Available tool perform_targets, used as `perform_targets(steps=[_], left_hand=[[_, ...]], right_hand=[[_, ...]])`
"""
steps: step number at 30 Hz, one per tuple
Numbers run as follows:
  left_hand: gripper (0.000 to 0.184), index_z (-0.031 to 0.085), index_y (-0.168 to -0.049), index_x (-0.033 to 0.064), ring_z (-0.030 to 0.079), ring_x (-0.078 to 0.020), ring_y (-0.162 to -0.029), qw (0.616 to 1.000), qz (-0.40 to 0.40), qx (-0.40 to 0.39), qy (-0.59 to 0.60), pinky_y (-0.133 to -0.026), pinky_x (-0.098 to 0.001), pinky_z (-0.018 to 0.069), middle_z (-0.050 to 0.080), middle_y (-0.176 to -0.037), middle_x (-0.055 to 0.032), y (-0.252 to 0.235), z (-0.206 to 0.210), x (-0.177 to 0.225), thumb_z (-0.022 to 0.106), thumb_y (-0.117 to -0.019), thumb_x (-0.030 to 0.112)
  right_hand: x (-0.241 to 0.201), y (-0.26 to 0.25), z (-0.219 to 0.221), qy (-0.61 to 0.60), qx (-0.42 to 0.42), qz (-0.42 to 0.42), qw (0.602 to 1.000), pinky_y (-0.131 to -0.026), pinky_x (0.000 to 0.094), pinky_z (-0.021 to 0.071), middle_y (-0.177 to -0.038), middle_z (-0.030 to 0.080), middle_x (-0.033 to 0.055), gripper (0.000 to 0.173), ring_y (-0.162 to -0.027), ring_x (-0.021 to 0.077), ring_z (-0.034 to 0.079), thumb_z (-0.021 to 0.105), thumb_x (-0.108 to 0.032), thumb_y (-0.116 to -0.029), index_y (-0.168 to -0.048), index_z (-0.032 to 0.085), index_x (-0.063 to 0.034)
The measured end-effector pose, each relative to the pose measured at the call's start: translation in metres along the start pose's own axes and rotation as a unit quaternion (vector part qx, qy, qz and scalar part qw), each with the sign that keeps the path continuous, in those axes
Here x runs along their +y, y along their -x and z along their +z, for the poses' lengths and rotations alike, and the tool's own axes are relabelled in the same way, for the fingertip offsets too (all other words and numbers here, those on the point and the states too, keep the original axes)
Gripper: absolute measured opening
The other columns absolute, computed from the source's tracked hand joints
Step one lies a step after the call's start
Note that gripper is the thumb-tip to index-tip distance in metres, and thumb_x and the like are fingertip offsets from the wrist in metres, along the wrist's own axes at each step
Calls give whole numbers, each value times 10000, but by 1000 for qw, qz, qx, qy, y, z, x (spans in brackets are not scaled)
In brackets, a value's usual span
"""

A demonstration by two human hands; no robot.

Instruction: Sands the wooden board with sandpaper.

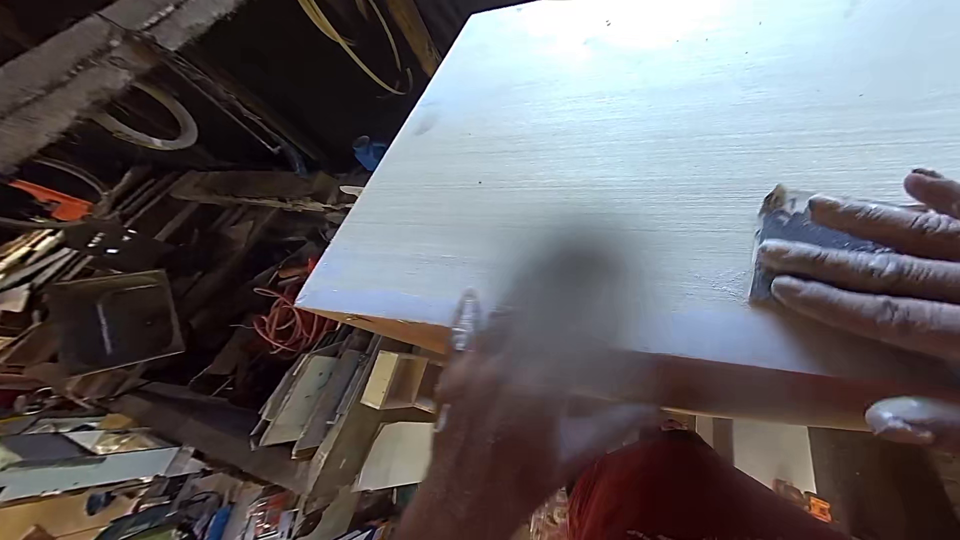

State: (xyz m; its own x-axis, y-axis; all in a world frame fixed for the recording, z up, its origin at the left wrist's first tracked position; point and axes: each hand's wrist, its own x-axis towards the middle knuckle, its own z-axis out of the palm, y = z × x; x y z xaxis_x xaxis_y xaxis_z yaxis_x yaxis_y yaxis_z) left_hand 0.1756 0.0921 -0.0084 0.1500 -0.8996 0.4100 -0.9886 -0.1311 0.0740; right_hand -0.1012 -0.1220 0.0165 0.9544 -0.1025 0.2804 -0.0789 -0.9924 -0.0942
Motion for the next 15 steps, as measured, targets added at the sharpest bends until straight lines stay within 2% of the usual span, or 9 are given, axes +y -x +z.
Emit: perform_targets(steps=[2,4,7,9,13,15], left_hand=[[855,654,-1388,233,438,-344,-1459,1000,-19,-2,-19,-1162,-671,326,469,-1575,-130,1,-1,-27,570,-794,842],[890,644,-1399,194,409,-346,-1477,1000,-10,14,-7,-1189,-684,263,465,-1574,-142,0,5,-38,592,-782,835],[881,630,-1416,200,438,-292,-1463,997,24,69,8,-1201,-665,220,506,-1554,-80,-1,22,-33,613,-789,819],[841,649,-1395,212,466,-260,-1444,995,20,95,12,-1212,-633,226,538,-1529,-48,-1,28,-32,614,-800,805],[788,682,-1355,217,501,-263,-1414,993,19,112,22,-1204,-593,263,571,-1495,-64,-2,29,-31,613,-817,790],[791,691,-1342,215,502,-273,-1410,991,20,126,27,-1194,-585,271,579,-1486,-67,-3,31,-33,619,-809,794]], right_hand=[[-3,-5,0,3,-26,-33,999,-1231,715,121,-1602,452,-40,697,-1544,307,291,342,-680,-991,-1517,531,-263],[-12,-20,6,2,-34,-47,998,-1227,714,129,-1617,429,-45,715,-1547,299,283,318,-700,-984,-1532,505,-280],[-27,-59,18,-7,-25,-82,996,-1217,708,153,-1610,439,-19,712,-1548,290,280,346,-703,-977,-1529,499,-280],[-32,-70,19,-12,-30,-98,995,-1240,690,123,-1612,436,-12,704,-1560,281,252,379,-676,-976,-1519,516,-250],[-30,-32,7,22,-37,-72,996,-1249,685,103,-1607,446,-41,706,-1556,284,265,347,-679,-998,-1513,527,-231],[-33,-20,0,24,-54,-51,997,-1244,695,80,-1622,423,-43,717,-1563,290,241,378,-673,-991,-1552,472,-237]])
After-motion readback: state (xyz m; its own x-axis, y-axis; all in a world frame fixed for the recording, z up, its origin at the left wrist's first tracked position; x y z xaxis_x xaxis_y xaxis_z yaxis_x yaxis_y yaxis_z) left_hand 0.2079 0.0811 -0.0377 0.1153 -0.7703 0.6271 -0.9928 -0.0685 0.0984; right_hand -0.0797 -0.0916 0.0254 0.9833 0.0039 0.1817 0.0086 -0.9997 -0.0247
